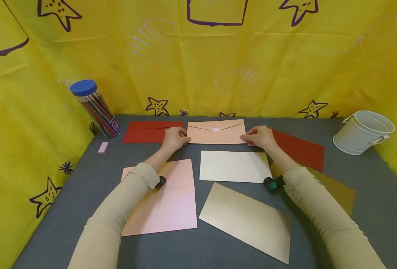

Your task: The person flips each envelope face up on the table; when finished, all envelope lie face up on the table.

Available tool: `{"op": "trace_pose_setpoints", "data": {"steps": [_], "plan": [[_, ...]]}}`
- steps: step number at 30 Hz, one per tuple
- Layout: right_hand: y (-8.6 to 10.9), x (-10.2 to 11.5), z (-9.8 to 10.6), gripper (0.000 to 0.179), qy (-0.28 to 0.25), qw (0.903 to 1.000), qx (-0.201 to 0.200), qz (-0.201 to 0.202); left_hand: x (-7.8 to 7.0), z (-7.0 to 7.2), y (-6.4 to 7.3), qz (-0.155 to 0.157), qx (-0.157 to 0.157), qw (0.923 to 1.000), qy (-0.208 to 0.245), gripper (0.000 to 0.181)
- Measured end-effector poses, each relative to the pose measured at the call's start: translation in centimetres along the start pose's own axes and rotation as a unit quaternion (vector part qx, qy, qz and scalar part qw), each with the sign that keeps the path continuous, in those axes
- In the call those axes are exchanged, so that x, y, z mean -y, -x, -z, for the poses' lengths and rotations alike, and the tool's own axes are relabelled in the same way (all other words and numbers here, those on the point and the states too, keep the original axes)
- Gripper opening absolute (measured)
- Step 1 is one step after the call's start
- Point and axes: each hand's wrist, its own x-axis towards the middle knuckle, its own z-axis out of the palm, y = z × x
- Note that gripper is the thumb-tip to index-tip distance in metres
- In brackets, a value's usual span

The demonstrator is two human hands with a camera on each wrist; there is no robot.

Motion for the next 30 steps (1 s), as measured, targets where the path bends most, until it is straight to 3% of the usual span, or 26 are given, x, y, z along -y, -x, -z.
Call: {"op": "trace_pose_setpoints", "data": {"steps": [7, 18, 30], "plan": [[0.08, 0.15, -0.14, 0.035, 0.026, 0.9995, 0.003, 0.017, 0.02, -0.05, 0.08, 0.001, -0.006, 0.9999, -0.01, 0.029], [0.04, 0.41, -0.3, 0.033, 0.047, 0.9988, 0.0, 0.01, 0.11, -0.18, -0.02, -0.023, -0.017, 0.9994, -0.02, 0.021], [0.21, 0.19, -0.47, 0.033, 0.036, 0.9991, 0.003, 0.022, -0.09, -0.34, 0.06, -0.055, -0.017, 0.9975, -0.041, 0.014]]}}
